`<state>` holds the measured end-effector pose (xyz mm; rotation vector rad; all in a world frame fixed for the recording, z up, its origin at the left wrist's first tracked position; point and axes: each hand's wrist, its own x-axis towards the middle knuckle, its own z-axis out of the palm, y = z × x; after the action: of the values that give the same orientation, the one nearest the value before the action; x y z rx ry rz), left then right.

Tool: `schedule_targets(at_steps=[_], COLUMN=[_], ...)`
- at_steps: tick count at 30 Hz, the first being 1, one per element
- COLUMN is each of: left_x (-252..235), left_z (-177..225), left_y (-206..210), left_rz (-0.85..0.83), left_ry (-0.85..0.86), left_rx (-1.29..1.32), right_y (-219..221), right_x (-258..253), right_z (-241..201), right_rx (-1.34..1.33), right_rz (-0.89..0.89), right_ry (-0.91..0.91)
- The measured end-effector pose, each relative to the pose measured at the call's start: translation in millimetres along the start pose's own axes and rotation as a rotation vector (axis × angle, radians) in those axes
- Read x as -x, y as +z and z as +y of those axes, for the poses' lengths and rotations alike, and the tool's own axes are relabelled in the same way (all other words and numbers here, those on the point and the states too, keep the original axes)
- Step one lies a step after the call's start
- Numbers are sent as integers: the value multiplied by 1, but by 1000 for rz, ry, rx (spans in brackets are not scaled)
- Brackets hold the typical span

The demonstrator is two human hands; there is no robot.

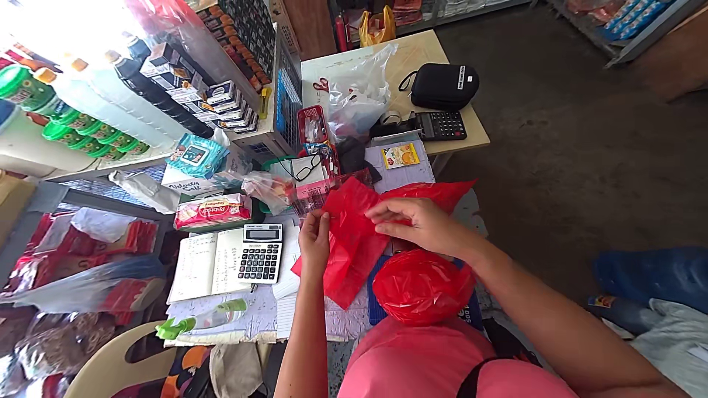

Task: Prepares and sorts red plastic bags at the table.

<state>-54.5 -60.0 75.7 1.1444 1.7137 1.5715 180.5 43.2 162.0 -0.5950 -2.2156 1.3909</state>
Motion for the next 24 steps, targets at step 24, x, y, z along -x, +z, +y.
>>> schedule_targets(at_steps=[24], left_x=[-28], left_z=[50], left_y=[-34], left_rz=[-58], left_ry=[201], left_rx=[186], right_y=[-59], right_x=[20], right_z=[-3], right_rx=[217], right_rz=[567], right_ry=[53])
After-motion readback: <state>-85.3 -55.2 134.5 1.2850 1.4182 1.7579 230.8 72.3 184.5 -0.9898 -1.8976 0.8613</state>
